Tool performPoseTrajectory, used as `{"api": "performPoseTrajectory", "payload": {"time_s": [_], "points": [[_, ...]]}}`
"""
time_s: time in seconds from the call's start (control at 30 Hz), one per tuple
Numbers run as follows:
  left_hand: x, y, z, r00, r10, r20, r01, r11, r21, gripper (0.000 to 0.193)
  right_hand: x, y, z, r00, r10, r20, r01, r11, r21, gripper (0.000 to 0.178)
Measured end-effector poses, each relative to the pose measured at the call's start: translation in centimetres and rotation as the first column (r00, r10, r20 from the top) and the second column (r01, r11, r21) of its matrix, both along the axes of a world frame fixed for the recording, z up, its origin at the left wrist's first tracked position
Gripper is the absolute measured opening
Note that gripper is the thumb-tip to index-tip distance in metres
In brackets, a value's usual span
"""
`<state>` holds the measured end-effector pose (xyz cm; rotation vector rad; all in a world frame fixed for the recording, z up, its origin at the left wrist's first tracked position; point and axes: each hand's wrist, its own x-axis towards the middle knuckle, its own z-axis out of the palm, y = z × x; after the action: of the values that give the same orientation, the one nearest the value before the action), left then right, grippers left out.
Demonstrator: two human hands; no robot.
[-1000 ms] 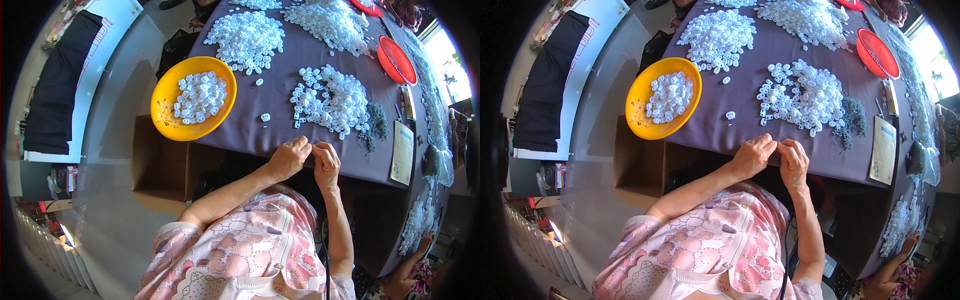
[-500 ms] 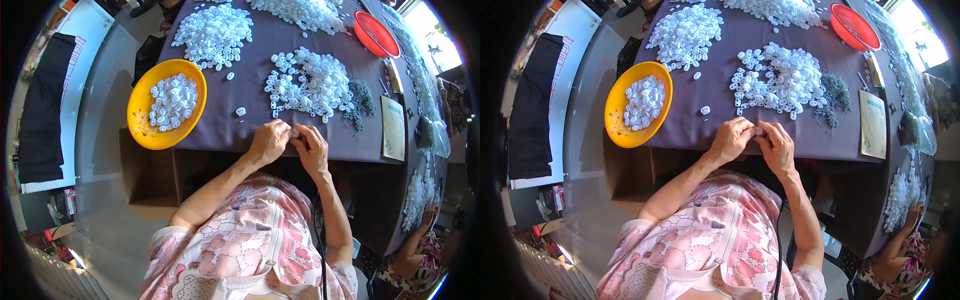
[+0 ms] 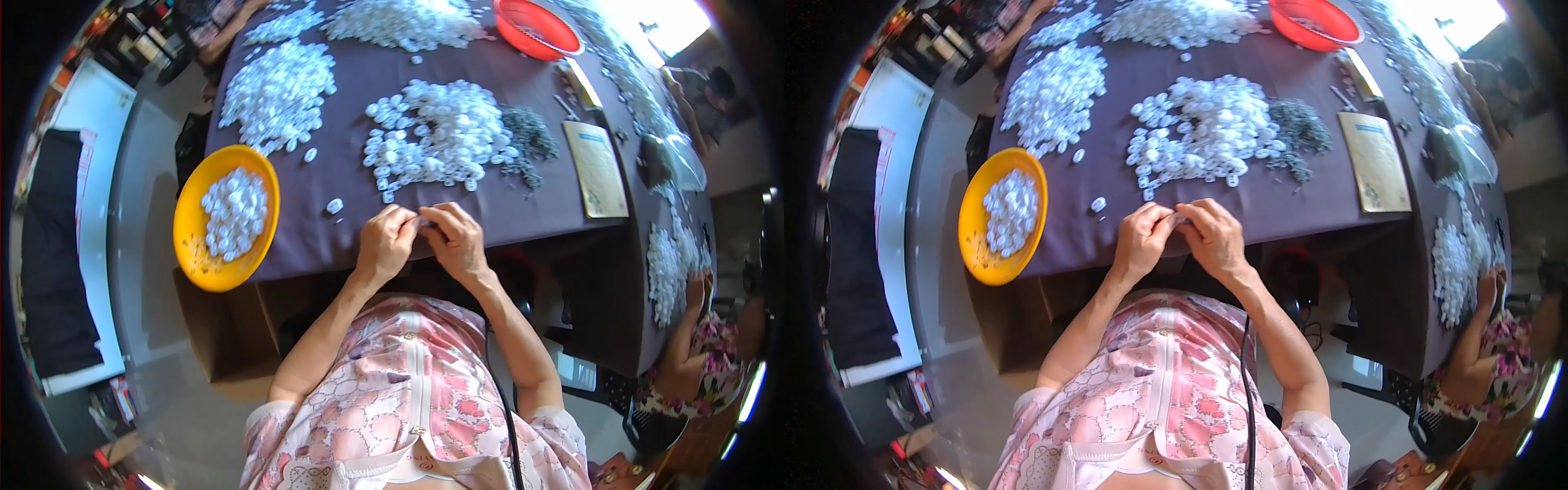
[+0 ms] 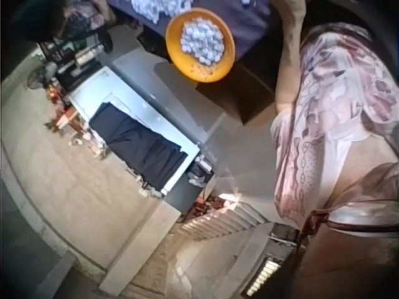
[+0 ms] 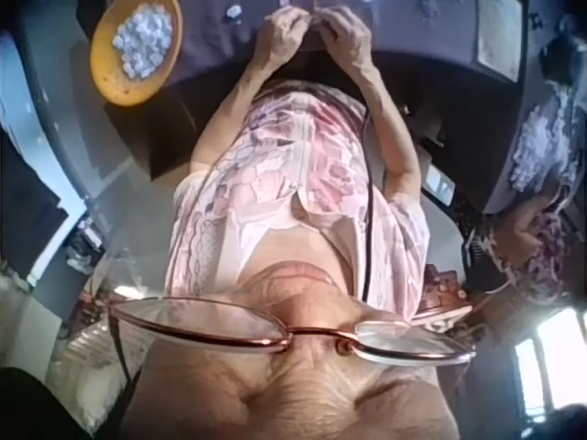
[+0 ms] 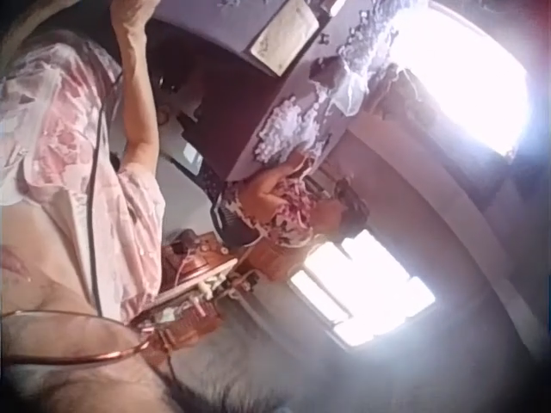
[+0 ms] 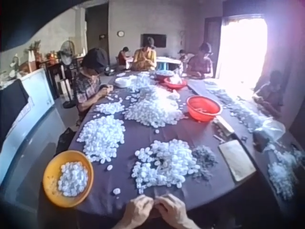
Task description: The person assembles plastic cord locks by hand, inserting inner pieces into outer toggle sleeves and placing the assembled cord locks onto the table.
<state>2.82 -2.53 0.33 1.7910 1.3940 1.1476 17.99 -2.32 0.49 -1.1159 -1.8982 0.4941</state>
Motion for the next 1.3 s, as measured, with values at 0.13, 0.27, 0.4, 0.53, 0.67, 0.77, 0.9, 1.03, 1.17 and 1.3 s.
{"api": "performPoseTrajectory", "payload": {"time_s": [0.13, 0.27, 0.4, 0.53, 0.67, 0.77, 0.9, 1.03, 1.17, 1.3], "points": [[-0.8, -0.4, 1.1, 0.998, 0.044, 0.049, -0.041, 0.997, -0.062, 0.010, 1.4, -0.6, 1.3, 0.998, 0.022, -0.065, -0.024, 0.999, -0.038, 0.027], [-3.6, -0.7, 2.6, 0.988, 0.156, 0.001, -0.156, 0.988, 0.024, 0.010, 6.7, 0.0, 1.7, 0.966, -0.249, 0.063, 0.243, 0.965, 0.095, 0.009], [-7.8, -1.0, 1.9, 0.953, 0.292, -0.083, -0.297, 0.952, -0.066, 0.010, 12.3, 1.1, 1.5, 0.866, -0.489, 0.106, 0.483, 0.872, 0.076, 0.005], [-10.4, -0.7, 0.6, 0.929, 0.362, -0.078, -0.370, 0.910, -0.187, 0.013, 14.2, 2.5, 0.9, 0.860, -0.446, 0.248, 0.442, 0.894, 0.075, 0.006], [-10.7, -0.5, 0.8, 0.899, 0.424, -0.112, -0.439, 0.872, -0.217, 0.014, 12.6, 3.4, 1.7, 0.854, -0.435, 0.285, 0.435, 0.898, 0.068, 0.007], [-10.9, 0.1, 1.1, 0.881, 0.429, -0.199, -0.461, 0.873, -0.161, 0.017, 11.1, 4.1, 1.5, 0.836, -0.420, 0.352, 0.424, 0.903, 0.068, 0.008], [-10.4, 0.1, 1.2, 0.886, 0.429, -0.177, -0.454, 0.879, -0.146, 0.020, 11.0, 4.4, 1.0, 0.811, -0.415, 0.413, 0.436, 0.899, 0.047, 0.006], [-9.8, -0.2, 1.4, 0.869, 0.458, -0.187, -0.473, 0.880, -0.042, 0.019, 10.5, 4.0, 0.7, 0.807, -0.405, 0.429, 0.380, 0.913, 0.147, 0.006], [-7.2, 0.4, 2.5, 0.926, 0.350, -0.140, -0.321, 0.927, 0.192, 0.005, 8.9, 2.3, 1.2, 0.879, -0.387, 0.278, 0.361, 0.922, 0.144, 0.005], [-3.0, 2.7, 1.8, 0.963, 0.209, -0.171, -0.190, 0.974, 0.123, 0.006, 7.2, 1.5, 1.0, 0.948, -0.314, 0.051, 0.313, 0.949, 0.023, 0.002]]}}
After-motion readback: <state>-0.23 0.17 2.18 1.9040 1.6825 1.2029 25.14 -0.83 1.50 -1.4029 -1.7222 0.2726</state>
